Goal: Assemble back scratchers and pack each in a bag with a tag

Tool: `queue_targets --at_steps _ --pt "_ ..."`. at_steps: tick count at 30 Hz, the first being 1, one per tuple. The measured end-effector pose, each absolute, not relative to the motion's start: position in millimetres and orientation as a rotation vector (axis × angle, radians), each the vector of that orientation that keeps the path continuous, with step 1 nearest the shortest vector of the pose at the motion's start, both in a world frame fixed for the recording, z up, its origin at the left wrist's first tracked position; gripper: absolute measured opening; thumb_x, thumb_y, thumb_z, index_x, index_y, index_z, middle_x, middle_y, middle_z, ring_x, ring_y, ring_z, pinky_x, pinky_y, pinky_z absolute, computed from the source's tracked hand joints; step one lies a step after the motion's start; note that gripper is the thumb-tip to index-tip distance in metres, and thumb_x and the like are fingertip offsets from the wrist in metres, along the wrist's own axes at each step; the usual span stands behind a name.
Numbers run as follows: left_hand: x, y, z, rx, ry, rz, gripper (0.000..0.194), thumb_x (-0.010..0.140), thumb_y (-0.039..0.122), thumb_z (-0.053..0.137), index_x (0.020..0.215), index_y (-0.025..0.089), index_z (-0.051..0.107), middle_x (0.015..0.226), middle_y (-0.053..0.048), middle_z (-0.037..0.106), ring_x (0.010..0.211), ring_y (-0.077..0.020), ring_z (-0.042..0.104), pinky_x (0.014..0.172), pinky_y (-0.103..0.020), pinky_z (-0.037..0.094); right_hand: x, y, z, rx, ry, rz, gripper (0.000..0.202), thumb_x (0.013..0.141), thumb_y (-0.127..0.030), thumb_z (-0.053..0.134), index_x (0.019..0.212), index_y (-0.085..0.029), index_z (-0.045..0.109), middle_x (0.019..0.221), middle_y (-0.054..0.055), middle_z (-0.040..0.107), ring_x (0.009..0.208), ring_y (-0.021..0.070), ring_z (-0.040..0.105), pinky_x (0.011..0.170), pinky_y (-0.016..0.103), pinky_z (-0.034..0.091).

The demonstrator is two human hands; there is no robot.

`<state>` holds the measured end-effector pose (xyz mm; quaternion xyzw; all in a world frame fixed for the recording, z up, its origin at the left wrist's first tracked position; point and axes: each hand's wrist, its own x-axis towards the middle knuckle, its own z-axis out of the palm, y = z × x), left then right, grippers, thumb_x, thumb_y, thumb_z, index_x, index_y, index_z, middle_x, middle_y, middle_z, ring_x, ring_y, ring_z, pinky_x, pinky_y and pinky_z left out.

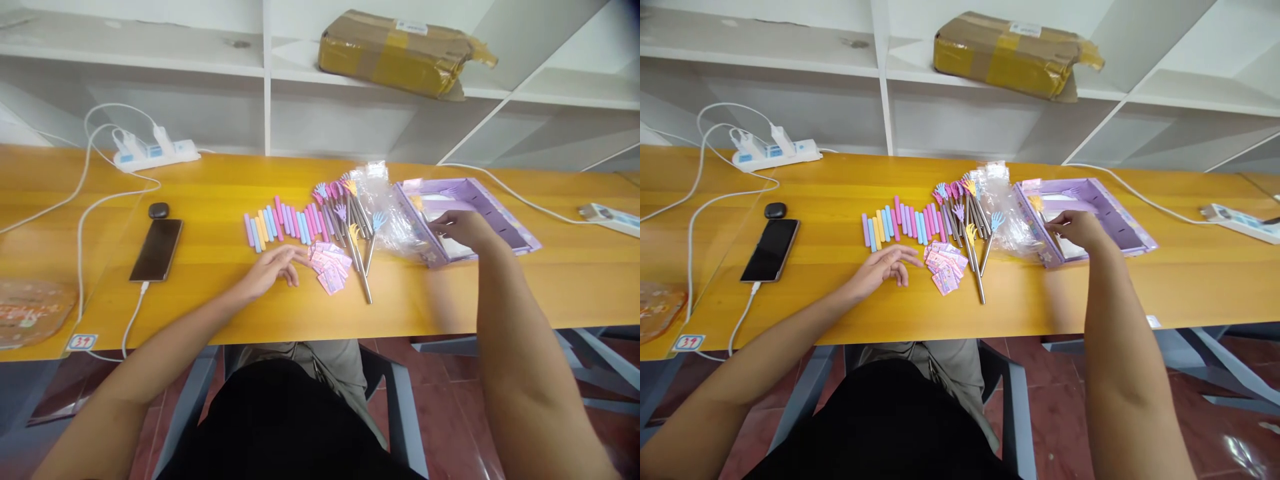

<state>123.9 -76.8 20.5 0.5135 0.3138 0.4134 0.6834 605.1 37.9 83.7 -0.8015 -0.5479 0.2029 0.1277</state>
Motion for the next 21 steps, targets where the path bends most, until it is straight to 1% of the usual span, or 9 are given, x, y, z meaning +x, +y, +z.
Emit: queue_targets --at_steps 4,5,7,10,12,14,16,18,21 --pt "120.9 -73.7 22.8 1.210 0.768 0.977 0.046 0.104 0.062 0.066 0.113 0.017 0.072 0.108 -0.014 0.081 0.065 -0.0149 0.071 0.062 -0.029 0.056 597.4 41.4 99.8 -2.421 -1.776 0.306 0.007 0.094 -0.020 0.080 0.090 -0.019 0.074 0.096 0.012 0.077 0.078 0.0197 0.056 0.081 0.037 0.041" --pt "118.4 -71.6 23.8 1.244 0.815 1.006 0.040 0.105 0.057 0.066 0.110 0.018 0.072 0.102 -0.011 0.079 0.064 -0.0145 0.069 0.061 -0.028 0.054 591.8 41.3 103.2 -2.402 -1.798 0.216 0.005 0.097 -0.022 0.076 0.094 -0.019 0.075 0.100 0.013 0.077 0.079 0.0200 0.055 0.082 0.037 0.041" --pt "110.2 -64.8 26.1 1.357 0.984 1.090 0.024 0.106 0.043 0.065 0.105 0.020 0.072 0.090 -0.005 0.074 0.064 -0.0141 0.064 0.062 -0.027 0.049 574.9 39.9 108.3 -2.365 -1.835 0.140 0.012 0.103 -0.028 0.069 0.099 -0.018 0.076 0.102 0.014 0.077 0.080 0.0204 0.055 0.082 0.037 0.041" --pt "90.6 -49.1 28.3 1.618 1.387 1.204 0.004 0.099 0.021 0.068 0.102 0.022 0.070 0.087 -0.002 0.066 0.075 -0.0170 0.060 0.073 -0.029 0.048 539.7 38.6 109.2 -2.355 -1.925 0.340 0.030 0.108 -0.038 0.062 0.092 -0.017 0.076 0.095 0.013 0.078 0.076 0.0198 0.059 0.078 0.035 0.042" --pt "76.1 -37.8 28.3 1.778 1.668 1.165 0.013 0.095 0.013 0.069 0.106 0.021 0.068 0.099 -0.006 0.066 0.090 -0.0213 0.063 0.088 -0.035 0.050 515.5 40.5 103.5 -2.364 -2.013 0.598 0.038 0.108 -0.043 0.060 0.086 -0.016 0.076 0.088 0.012 0.078 0.072 0.0195 0.063 0.075 0.034 0.045" --pt "64.7 -29.0 27.1 1.864 1.905 1.004 0.019 0.096 0.014 0.070 0.114 0.018 0.065 0.116 -0.012 0.065 0.107 -0.0272 0.064 0.102 -0.043 0.050 495.7 44.5 92.3 -2.387 -2.138 0.748 0.045 0.108 -0.048 0.060 0.081 -0.016 0.077 0.080 0.011 0.076 0.069 0.0213 0.066 0.074 0.034 0.048" --pt "58.7 -24.3 25.9 1.886 2.062 0.796 0.024 0.101 0.021 0.069 0.123 0.014 0.063 0.129 -0.018 0.062 0.122 -0.0324 0.062 0.109 -0.048 0.049 482.8 48.4 77.0 -2.430 -2.249 0.675 0.051 0.107 -0.053 0.060 0.077 -0.016 0.077 0.076 0.012 0.076 0.071 0.0249 0.070 0.075 0.035 0.050" --pt "57.9 -23.3 25.1 1.890 2.136 0.629 0.031 0.105 0.028 0.065 0.131 0.012 0.060 0.136 -0.021 0.061 0.128 -0.0346 0.062 0.111 -0.049 0.050 477.5 50.4 60.8 -2.460 -2.256 0.470 0.050 0.105 -0.055 0.060 0.082 -0.015 0.079 0.085 0.017 0.079 0.083 0.0297 0.074 0.079 0.036 0.052" --pt "61.5 -24.0 24.9 1.923 2.153 0.519 0.034 0.108 0.033 0.061 0.135 0.012 0.057 0.137 -0.020 0.063 0.128 -0.0346 0.065 0.111 -0.048 0.052 479.2 48.7 41.2 -2.444 -2.124 0.208 0.048 0.104 -0.058 0.059 0.099 -0.015 0.082 0.107 0.022 0.081 0.103 0.0365 0.076 0.085 0.040 0.054"
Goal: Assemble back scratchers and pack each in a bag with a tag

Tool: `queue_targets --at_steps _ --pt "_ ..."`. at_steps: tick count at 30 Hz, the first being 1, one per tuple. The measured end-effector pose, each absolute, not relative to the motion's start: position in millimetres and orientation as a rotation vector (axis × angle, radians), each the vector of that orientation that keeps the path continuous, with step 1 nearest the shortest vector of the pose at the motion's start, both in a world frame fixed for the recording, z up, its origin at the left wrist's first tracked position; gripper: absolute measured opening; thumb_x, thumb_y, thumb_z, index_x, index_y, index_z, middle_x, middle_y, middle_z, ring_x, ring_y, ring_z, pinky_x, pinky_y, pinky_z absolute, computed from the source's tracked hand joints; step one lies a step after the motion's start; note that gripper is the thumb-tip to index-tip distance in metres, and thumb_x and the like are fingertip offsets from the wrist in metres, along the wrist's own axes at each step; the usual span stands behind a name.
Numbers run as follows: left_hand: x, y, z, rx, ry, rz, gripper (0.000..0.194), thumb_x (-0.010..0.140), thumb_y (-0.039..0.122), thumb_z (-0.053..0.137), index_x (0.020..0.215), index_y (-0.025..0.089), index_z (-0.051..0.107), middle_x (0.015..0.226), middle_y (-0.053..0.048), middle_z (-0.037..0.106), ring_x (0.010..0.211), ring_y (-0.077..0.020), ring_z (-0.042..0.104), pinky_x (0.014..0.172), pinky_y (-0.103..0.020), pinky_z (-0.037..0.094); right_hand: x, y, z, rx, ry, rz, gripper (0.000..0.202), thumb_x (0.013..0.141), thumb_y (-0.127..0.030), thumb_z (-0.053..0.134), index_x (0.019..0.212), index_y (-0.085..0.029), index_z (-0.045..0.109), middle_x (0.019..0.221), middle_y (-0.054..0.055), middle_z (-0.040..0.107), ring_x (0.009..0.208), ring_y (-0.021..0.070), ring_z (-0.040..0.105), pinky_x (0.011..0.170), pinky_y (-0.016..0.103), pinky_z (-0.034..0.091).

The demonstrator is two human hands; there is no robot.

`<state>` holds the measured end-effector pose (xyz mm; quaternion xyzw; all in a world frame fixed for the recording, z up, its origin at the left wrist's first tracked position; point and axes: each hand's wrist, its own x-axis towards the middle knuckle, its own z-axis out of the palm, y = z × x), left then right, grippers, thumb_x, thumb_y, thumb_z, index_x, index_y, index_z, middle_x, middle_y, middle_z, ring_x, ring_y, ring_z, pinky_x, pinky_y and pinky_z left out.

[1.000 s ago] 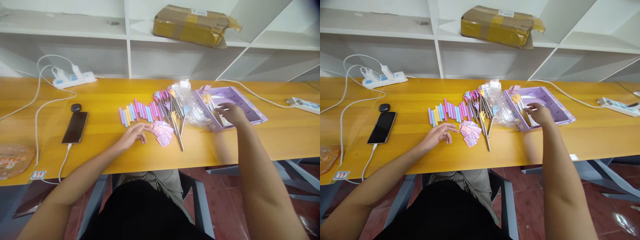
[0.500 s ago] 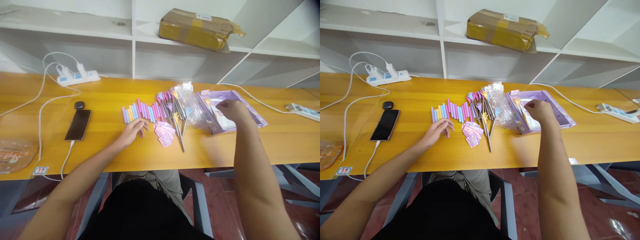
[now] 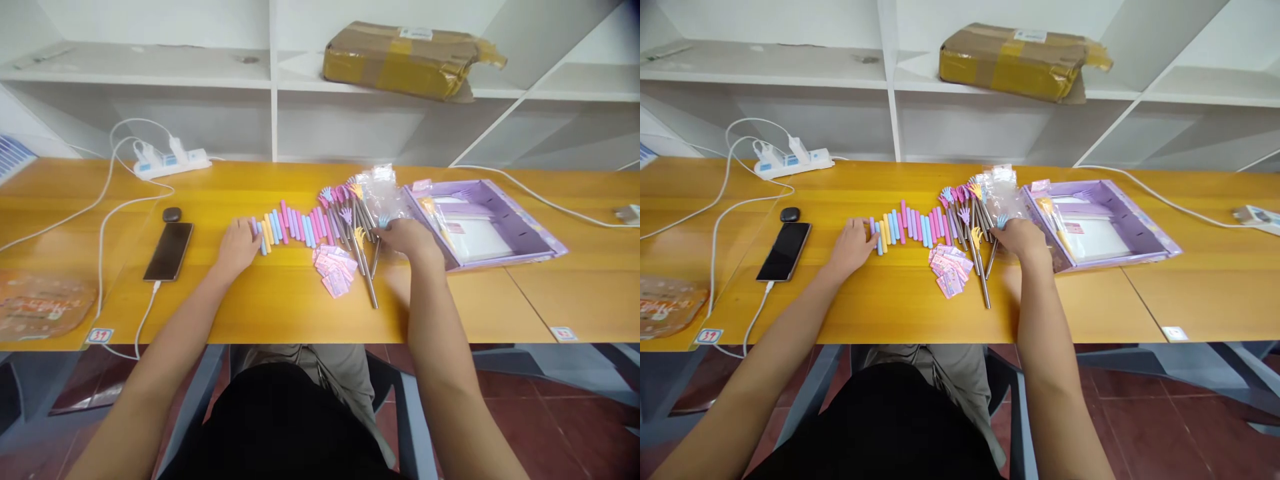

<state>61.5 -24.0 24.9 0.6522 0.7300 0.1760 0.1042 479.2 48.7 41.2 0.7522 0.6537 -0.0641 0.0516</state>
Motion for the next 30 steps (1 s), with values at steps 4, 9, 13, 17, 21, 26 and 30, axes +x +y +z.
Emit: queue_targets --at_steps 4,9,13,17,21,26,30 --pt "63.2 -22.8 23.9 1.954 2.133 0.478 0.030 0.110 0.030 0.053 0.134 0.013 0.057 0.137 -0.021 0.066 0.128 -0.0350 0.066 0.110 -0.049 0.053 480.1 43.9 29.3 2.500 2.185 -0.048 0.039 0.104 -0.051 0.058 0.103 -0.018 0.079 0.105 0.020 0.082 0.100 0.0364 0.075 0.083 0.041 0.051" --pt "62.2 -23.0 24.6 1.952 2.135 0.449 0.029 0.111 0.028 0.047 0.133 0.015 0.058 0.127 -0.019 0.070 0.120 -0.0345 0.070 0.103 -0.048 0.056 456.6 41.3 23.8 2.389 2.598 -0.164 0.030 0.103 -0.048 0.063 0.093 -0.022 0.072 0.092 0.012 0.080 0.085 0.0291 0.071 0.075 0.036 0.046" --pt "62.8 -24.1 26.6 1.945 2.153 0.378 0.030 0.103 0.025 0.057 0.131 0.015 0.059 0.125 -0.019 0.070 0.113 -0.0344 0.071 0.096 -0.046 0.058 431.5 38.2 18.7 2.303 2.661 -0.126 0.031 0.101 -0.052 0.070 0.093 -0.022 0.072 0.100 0.013 0.079 0.087 0.0287 0.070 0.075 0.035 0.046" --pt "57.8 -21.5 23.4 1.942 2.178 0.315 0.029 0.099 0.022 0.061 0.126 0.012 0.061 0.118 -0.020 0.069 0.106 -0.0340 0.071 0.091 -0.044 0.058 418.1 36.9 13.7 2.278 2.617 -0.085 0.028 0.102 -0.045 0.068 0.088 -0.021 0.072 0.110 0.016 0.078 0.089 0.0292 0.071 0.075 0.037 0.047" --pt "48.1 -21.0 18.4 2.025 2.193 0.187 0.017 0.100 0.018 0.058 0.115 0.014 0.065 0.110 -0.019 0.067 0.106 -0.0357 0.070 0.091 -0.044 0.057 423.6 41.7 13.1 2.345 2.713 -0.151 0.025 0.097 -0.035 0.069 0.077 -0.021 0.067 0.094 0.012 0.076 0.081 0.0256 0.067 0.075 0.037 0.048" --pt "48.4 -25.6 18.6 2.181 2.103 0.278 0.014 0.102 0.015 0.051 0.102 0.018 0.064 0.110 -0.019 0.064 0.104 -0.0366 0.067 0.086 -0.047 0.056 459.7 59.2 19.4 2.749 3.075 -0.754 0.046 0.101 -0.051 0.067 0.067 -0.025 0.051 0.061 -0.002 0.049 0.060 0.0159 0.048 0.061 0.031 0.044" --pt "64.6 -30.9 25.5 2.008 2.095 0.642 0.015 0.110 0.022 0.045 0.114 0.020 0.059 0.110 -0.015 0.065 0.094 -0.0305 0.066 0.083 -0.044 0.052 481.9 73.1 21.5 3.026 2.925 -1.949 0.060 0.095 -0.074 0.069 0.067 -0.027 0.043 0.055 -0.007 0.032 0.044 0.0112 0.029 0.040 0.025 0.026"
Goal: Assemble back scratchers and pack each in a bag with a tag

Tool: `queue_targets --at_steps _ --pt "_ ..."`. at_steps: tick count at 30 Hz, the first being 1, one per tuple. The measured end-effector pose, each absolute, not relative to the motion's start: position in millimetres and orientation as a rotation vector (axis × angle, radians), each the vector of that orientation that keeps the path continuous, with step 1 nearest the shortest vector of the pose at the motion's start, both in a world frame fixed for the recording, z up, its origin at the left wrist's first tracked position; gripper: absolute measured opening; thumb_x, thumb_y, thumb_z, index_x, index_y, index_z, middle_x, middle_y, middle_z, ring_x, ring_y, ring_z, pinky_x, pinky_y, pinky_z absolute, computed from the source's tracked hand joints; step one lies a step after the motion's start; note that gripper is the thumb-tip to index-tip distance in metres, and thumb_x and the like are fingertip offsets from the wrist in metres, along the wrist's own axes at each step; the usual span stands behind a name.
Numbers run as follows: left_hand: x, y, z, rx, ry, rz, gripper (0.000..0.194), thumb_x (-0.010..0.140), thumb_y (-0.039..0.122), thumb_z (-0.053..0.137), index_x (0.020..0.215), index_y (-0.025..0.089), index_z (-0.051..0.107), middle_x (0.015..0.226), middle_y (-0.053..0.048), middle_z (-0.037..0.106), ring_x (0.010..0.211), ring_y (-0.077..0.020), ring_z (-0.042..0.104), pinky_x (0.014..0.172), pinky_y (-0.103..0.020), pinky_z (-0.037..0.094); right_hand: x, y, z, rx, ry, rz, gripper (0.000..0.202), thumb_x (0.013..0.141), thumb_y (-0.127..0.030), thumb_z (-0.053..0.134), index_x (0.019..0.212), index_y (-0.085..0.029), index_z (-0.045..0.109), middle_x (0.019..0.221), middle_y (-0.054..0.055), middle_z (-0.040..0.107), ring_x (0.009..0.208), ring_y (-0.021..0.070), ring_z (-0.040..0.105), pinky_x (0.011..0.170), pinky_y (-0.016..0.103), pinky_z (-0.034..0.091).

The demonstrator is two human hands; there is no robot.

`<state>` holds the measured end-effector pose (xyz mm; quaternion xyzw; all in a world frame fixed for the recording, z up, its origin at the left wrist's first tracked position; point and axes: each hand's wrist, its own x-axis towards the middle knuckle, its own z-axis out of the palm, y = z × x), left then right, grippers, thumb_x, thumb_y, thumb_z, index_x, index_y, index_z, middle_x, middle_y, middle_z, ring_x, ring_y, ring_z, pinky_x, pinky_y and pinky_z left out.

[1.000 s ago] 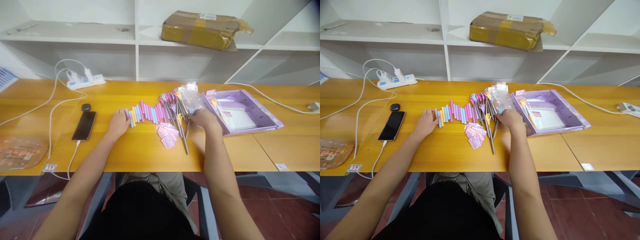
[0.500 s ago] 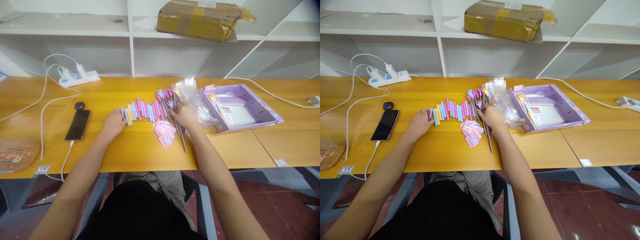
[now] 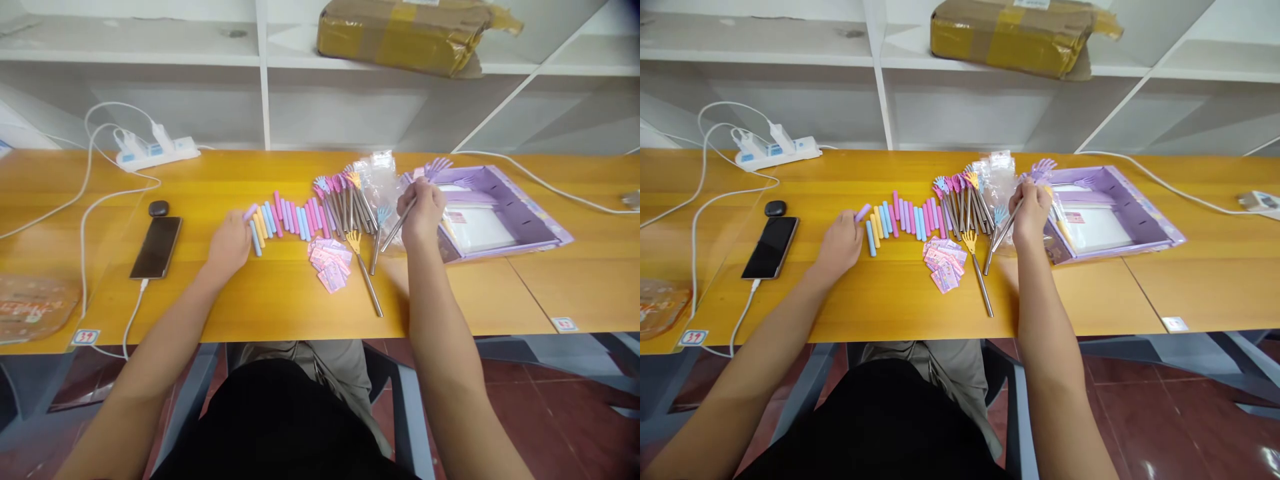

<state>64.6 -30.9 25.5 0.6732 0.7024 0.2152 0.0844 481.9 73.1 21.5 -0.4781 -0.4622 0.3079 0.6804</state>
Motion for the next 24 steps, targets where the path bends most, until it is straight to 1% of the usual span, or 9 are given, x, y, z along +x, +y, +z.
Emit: queue_targets --at_steps 1,3,5,7,11,13,15,20,24 --pt "69.7 -33.0 27.2 2.015 2.022 0.707 0.016 0.111 0.024 0.043 0.114 0.021 0.058 0.108 -0.013 0.066 0.093 -0.0287 0.065 0.083 -0.042 0.051 482.8 74.1 21.3 -1.034 -0.977 0.772 0.060 0.093 -0.074 0.071 0.068 -0.028 0.043 0.055 -0.008 0.030 0.043 0.0105 0.027 0.037 0.025 0.022" --pt "79.9 -38.5 29.0 2.073 1.807 0.776 0.021 0.115 0.031 0.039 0.113 0.022 0.058 0.102 -0.009 0.066 0.089 -0.0254 0.064 0.083 -0.040 0.050 478.2 72.0 20.4 -0.992 -0.928 0.927 0.054 0.090 -0.069 0.076 0.072 -0.027 0.048 0.056 -0.008 0.034 0.042 0.0091 0.027 0.035 0.023 0.018" --pt "89.2 -44.7 28.4 2.130 1.610 0.772 0.029 0.118 0.040 0.037 0.112 0.022 0.059 0.099 -0.007 0.067 0.088 -0.0238 0.064 0.082 -0.038 0.049 466.7 65.5 19.2 -0.952 -0.930 1.062 0.045 0.087 -0.059 0.082 0.077 -0.025 0.053 0.060 -0.007 0.042 0.044 0.0077 0.032 0.035 0.022 0.018" --pt "96.6 -50.0 26.1 2.175 1.484 0.745 0.034 0.118 0.046 0.037 0.113 0.022 0.061 0.103 -0.008 0.069 0.091 -0.0237 0.065 0.084 -0.037 0.050 451.2 56.6 18.0 -0.908 -0.953 1.188 0.040 0.083 -0.054 0.084 0.080 -0.024 0.057 0.060 -0.006 0.047 0.045 0.0071 0.035 0.036 0.021 0.020" --pt "103.5 -55.7 22.5 2.212 1.353 0.719 0.039 0.119 0.046 0.037 0.130 0.021 0.064 0.118 -0.010 0.072 0.105 -0.0249 0.068 0.095 -0.038 0.052 422.1 39.8 16.0 -0.883 -1.053 1.433 0.045 0.084 -0.065 0.078 0.084 -0.025 0.057 0.060 -0.004 0.057 0.044 0.0088 0.040 0.037 0.023 0.025" --pt "103.5 -56.4 22.9 2.220 1.344 0.724 0.040 0.119 0.045 0.036 0.136 0.021 0.063 0.123 -0.011 0.072 0.111 -0.0255 0.068 0.099 -0.038 0.053 413.0 34.7 15.5 -0.870 -1.109 1.476 0.048 0.086 -0.070 0.074 0.085 -0.026 0.056 0.062 -0.004 0.061 0.042 0.0094 0.040 0.038 0.025 0.027" --pt "102.5 -56.3 24.6 2.225 1.369 0.733 0.041 0.119 0.043 0.036 0.138 0.020 0.064 0.123 -0.012 0.072 0.111 -0.0261 0.068 0.099 -0.039 0.053 408.4 32.0 15.7 -0.862 -1.137 1.461 0.048 0.087 -0.071 0.072 0.085 -0.026 0.054 0.061 -0.004 0.061 0.041 0.0099 0.038 0.039 0.026 0.027" --pt "100.9 -56.4 29.4 2.240 1.398 0.729 0.043 0.119 0.044 0.035 0.137 0.021 0.066 0.110 -0.011 0.072 0.104 -0.0261 0.069 0.095 -0.038 0.054 409.0 30.7 19.8 -0.916 -1.208 1.373 0.053 0.090 -0.079 0.063 0.084 -0.028 0.049 0.061 -0.004 0.057 0.042 0.0119 0.038 0.041 0.029 0.029" --pt "101.2 -57.1 29.2 2.264 1.375 0.711 0.046 0.119 0.043 0.033 0.141 0.021 0.067 0.111 -0.010 0.072 0.104 -0.0254 0.067 0.097 -0.038 0.054 408.4 27.9 21.8 -0.944 -1.262 1.405 0.055 0.089 -0.081 0.064 0.084 -0.028 0.049 0.060 -0.005 0.056 0.042 0.0119 0.040 0.042 0.029 0.032"
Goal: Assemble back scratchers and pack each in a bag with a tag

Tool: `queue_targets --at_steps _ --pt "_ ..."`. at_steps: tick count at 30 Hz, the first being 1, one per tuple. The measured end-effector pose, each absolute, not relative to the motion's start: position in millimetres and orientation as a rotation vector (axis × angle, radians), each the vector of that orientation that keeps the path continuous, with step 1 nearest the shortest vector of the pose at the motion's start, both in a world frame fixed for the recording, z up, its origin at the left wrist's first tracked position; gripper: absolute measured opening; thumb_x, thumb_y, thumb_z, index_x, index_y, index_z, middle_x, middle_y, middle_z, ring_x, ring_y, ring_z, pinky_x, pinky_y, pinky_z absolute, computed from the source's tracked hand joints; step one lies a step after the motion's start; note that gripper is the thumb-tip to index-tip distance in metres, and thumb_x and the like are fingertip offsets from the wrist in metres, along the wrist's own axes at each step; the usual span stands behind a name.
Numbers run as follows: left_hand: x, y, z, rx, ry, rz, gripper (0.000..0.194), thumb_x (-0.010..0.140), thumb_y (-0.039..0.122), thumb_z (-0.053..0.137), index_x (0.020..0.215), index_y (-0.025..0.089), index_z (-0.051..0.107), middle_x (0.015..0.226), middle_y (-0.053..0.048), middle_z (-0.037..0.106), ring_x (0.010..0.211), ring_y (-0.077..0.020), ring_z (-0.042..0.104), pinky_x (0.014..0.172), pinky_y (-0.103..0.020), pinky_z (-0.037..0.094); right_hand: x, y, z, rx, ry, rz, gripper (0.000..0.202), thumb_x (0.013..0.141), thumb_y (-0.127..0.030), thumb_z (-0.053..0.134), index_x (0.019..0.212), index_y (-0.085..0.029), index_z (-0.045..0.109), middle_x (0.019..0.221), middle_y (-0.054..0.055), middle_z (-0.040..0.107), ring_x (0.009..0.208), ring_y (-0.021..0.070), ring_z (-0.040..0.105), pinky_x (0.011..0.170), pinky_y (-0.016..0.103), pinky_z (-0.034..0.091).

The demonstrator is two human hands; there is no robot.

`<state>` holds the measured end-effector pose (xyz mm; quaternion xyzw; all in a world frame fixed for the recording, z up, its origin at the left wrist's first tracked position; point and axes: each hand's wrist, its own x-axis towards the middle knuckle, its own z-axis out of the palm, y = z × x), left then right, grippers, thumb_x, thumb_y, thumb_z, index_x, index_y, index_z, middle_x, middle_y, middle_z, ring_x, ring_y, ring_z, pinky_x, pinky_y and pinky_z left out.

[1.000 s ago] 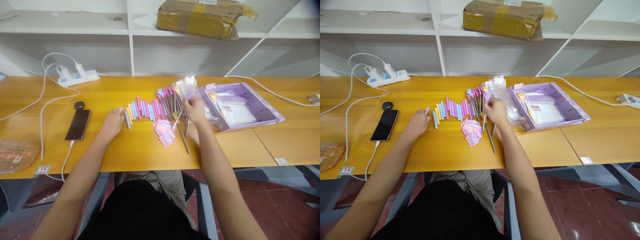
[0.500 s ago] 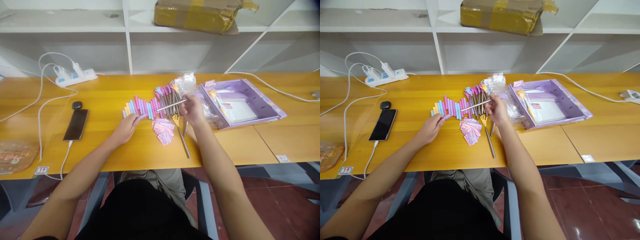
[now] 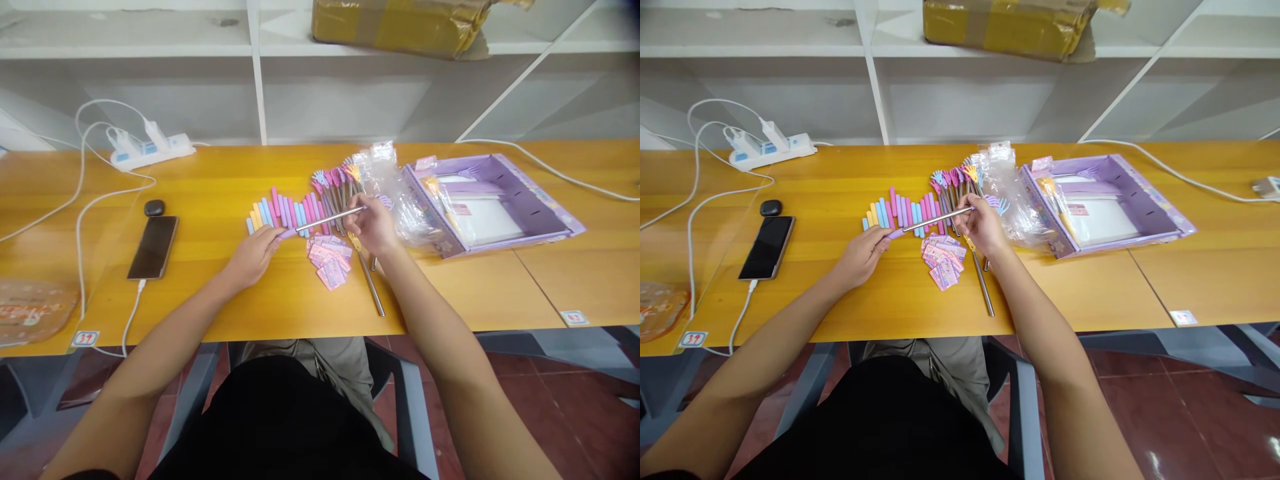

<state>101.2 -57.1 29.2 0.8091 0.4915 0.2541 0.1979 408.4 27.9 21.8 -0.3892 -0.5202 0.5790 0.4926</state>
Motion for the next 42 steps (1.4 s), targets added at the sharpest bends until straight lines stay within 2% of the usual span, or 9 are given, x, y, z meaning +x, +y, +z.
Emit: queue_targets --at_steps 8,15,20,34,39,42 --pt "96.0 -55.4 17.7 2.403 1.386 0.730 0.047 0.119 0.040 0.035 0.145 0.020 0.068 0.125 -0.013 0.071 0.112 -0.0248 0.068 0.097 -0.036 0.056 403.2 22.4 19.9 -0.873 -1.300 1.349 0.052 0.094 -0.078 0.063 0.083 -0.027 0.054 0.062 -0.003 0.056 0.046 0.0125 0.043 0.045 0.027 0.036" --pt "92.5 -56.4 13.7 2.494 1.433 0.794 0.047 0.119 0.039 0.035 0.143 0.019 0.070 0.121 -0.014 0.072 0.102 -0.0231 0.069 0.091 -0.034 0.056 397.0 14.9 23.2 -0.806 -1.364 1.326 0.054 0.095 -0.081 0.062 0.086 -0.028 0.053 0.067 -0.004 0.048 0.048 0.0138 0.041 0.051 0.031 0.040" --pt "93.8 -58.2 16.4 2.449 1.427 0.838 0.047 0.119 0.040 0.035 0.142 0.021 0.070 0.119 -0.012 0.071 0.106 -0.0230 0.069 0.093 -0.034 0.057 393.9 11.2 28.2 -0.803 -1.373 1.321 0.055 0.095 -0.083 0.060 0.086 -0.030 0.054 0.066 -0.004 0.047 0.049 0.0148 0.041 0.051 0.032 0.042" --pt "92.3 -61.0 20.4 2.606 1.458 0.673 0.047 0.119 0.037 0.033 0.142 0.020 0.070 0.121 -0.014 0.073 0.095 -0.0213 0.070 0.078 -0.030 0.053 398.6 8.1 35.8 -0.871 -1.428 1.379 0.056 0.091 -0.084 0.059 0.094 -0.029 0.067 0.073 -0.001 0.058 0.053 0.0163 0.049 0.054 0.035 0.046" --pt "92.5 -62.4 22.0 2.595 1.450 0.685 0.044 0.118 0.034 0.035 0.142 0.020 0.069 0.121 -0.013 0.072 0.095 -0.0212 0.069 0.079 -0.030 0.054 397.5 7.0 32.9 -0.774 -1.414 1.427 0.053 0.095 -0.078 0.060 0.098 -0.028 0.075 0.078 0.002 0.062 0.056 0.0165 0.052 0.057 0.036 0.049" --pt "93.8 -63.4 20.9 2.590 1.442 0.725 0.045 0.118 0.035 0.034 0.143 0.020 0.069 0.119 -0.013 0.072 0.095 -0.0212 0.069 0.079 -0.031 0.054 395.9 6.1 31.2 -0.791 -1.411 1.395 0.054 0.097 -0.080 0.057 0.102 -0.029 0.075 0.084 0.003 0.065 0.058 0.0176 0.055 0.057 0.036 0.050"
